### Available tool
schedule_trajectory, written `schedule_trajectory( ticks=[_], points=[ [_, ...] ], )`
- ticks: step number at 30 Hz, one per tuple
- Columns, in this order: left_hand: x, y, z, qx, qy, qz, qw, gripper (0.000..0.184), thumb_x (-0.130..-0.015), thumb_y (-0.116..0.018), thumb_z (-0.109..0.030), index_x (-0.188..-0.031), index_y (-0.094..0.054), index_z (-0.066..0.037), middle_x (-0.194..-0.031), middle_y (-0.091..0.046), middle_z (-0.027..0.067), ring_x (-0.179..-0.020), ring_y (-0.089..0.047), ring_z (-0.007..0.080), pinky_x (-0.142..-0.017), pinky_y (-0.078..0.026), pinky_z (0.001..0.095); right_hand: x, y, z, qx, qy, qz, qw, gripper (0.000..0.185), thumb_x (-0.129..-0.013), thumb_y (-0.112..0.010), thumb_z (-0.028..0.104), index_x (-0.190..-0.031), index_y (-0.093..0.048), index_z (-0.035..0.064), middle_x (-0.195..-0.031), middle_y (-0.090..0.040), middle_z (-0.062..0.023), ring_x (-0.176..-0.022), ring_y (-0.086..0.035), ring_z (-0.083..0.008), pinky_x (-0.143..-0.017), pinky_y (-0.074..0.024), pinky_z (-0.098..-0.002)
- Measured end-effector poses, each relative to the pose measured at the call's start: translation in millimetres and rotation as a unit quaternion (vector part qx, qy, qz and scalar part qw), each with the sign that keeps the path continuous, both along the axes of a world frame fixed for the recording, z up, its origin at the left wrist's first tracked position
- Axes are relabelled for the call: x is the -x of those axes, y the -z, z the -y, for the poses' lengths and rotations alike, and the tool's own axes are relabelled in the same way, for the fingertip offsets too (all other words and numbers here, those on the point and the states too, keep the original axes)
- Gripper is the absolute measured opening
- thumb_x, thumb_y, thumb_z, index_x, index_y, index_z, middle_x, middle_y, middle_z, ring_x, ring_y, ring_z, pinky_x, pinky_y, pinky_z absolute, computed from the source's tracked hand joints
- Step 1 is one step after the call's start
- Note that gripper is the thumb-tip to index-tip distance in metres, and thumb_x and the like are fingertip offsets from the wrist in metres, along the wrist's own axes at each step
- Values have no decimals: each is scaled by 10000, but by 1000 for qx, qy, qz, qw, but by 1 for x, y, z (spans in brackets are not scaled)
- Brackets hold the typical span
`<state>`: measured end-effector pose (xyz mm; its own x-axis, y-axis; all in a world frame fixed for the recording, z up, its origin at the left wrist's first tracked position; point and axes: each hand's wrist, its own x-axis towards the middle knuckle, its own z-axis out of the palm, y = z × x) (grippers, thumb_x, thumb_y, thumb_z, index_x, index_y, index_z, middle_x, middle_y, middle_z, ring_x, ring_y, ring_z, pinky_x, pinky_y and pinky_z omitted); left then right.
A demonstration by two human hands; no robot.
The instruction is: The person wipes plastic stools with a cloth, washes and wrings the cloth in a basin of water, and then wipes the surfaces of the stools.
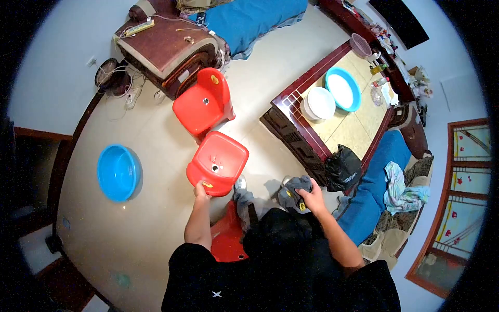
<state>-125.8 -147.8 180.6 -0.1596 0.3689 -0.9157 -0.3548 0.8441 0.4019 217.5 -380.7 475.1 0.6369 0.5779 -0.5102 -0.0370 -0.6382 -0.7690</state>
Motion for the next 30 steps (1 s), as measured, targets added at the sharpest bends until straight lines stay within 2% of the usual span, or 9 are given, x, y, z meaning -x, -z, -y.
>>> schedule_trajectory(
  ticks=[3,6,8,9,11,15,20,24,30],
  points=[
    [20,-32,6,68,88,-60,992,536,-931,-606,-274,-1411,-496,-63,-1333,-621,150,-1174,-639,373,-976,-503,572,-5,-9,-7,-24,4,-24,999,445,-814,-752,46,-1231,-602,3,-1090,-694,-64,-1002,-638,-164,-920,-492,-301],
    [54,70,24,-47,96,47,993,546,-935,-604,-319,-1418,-495,-88,-1411,-566,144,-1260,-584,357,-1079,-390,587,-18,-3,-2,-47,13,-41,998,394,-826,-738,30,-1199,-611,13,-1075,-698,-61,-981,-646,-156,-893,-508,-299],
    [15,43,23,-26,138,-40,989,419,-944,-590,-354,-1300,-568,-136,-1377,-575,100,-1228,-564,273,-1045,-396,519,-30,-1,4,-51,27,-53,997,390,-827,-737,31,-1195,-611,13,-1079,-697,-64,-973,-646,-157,-889,-509,-300],
    [-24,-19,23,-37,156,-62,985,359,-948,-584,-352,-1246,-593,-152,-1332,-597,79,-1189,-572,240,-998,-433,475,-39,2,8,-54,32,-62,996,391,-827,-737,31,-1196,-611,12,-1076,-696,-64,-969,-646,-156,-886,-510,-300],
    [-83,-51,27,-89,213,42,972,438,-966,-563,-322,-1358,-516,-133,-1283,-633,89,-1135,-621,235,-917,-460,420,-60,11,20,-63,44,-78,994,393,-827,-737,30,-1198,-611,11,-1070,-695,-65,-961,-646,-155,-881,-512,-299],
    [-244,-132,60,-165,262,120,943,298,-1010,-552,-250,-1278,-554,-120,-1162,-689,83,-970,-679,192,-787,-510,332,-116,24,47,-113,84,-129,982,422,-823,-743,38,-1220,-607,1,-1061,-691,-64,-953,-645,-148,-866,-518,-296],
    [-419,-221,152,-172,463,227,839,392,-1003,-599,-383,-1295,-547,-127,-1180,-660,82,-1081,-641,215,-862,-522,386,-192,-11,79,-179,180,-164,953,395,-865,-686,38,-1251,-603,21,-1097,-684,-46,-994,-643,-144,-900,-515,-291],
    [-497,-292,206,-143,579,260,759,442,-1019,-566,-443,-1348,-523,-151,-1304,-562,69,-1223,-540,221,-994,-461,521,-246,-5,115,-239,225,-144,934,342,-868,-705,76,-1192,-613,19,-1064,-690,-57,-952,-658,-148,-864,-529,-290],
    [-542,-346,224,-154,736,150,642,988,-862,-760,-518,-1588,-197,-156,-1555,-375,232,-1412,-404,354,-1062,-396,585,-289,3,153,-337,353,-250,837,292,-990,-597,182,-1225,-630,13,-1143,-686,-72,-1016,-655,-169,-907,-519,-301]
  ],
)
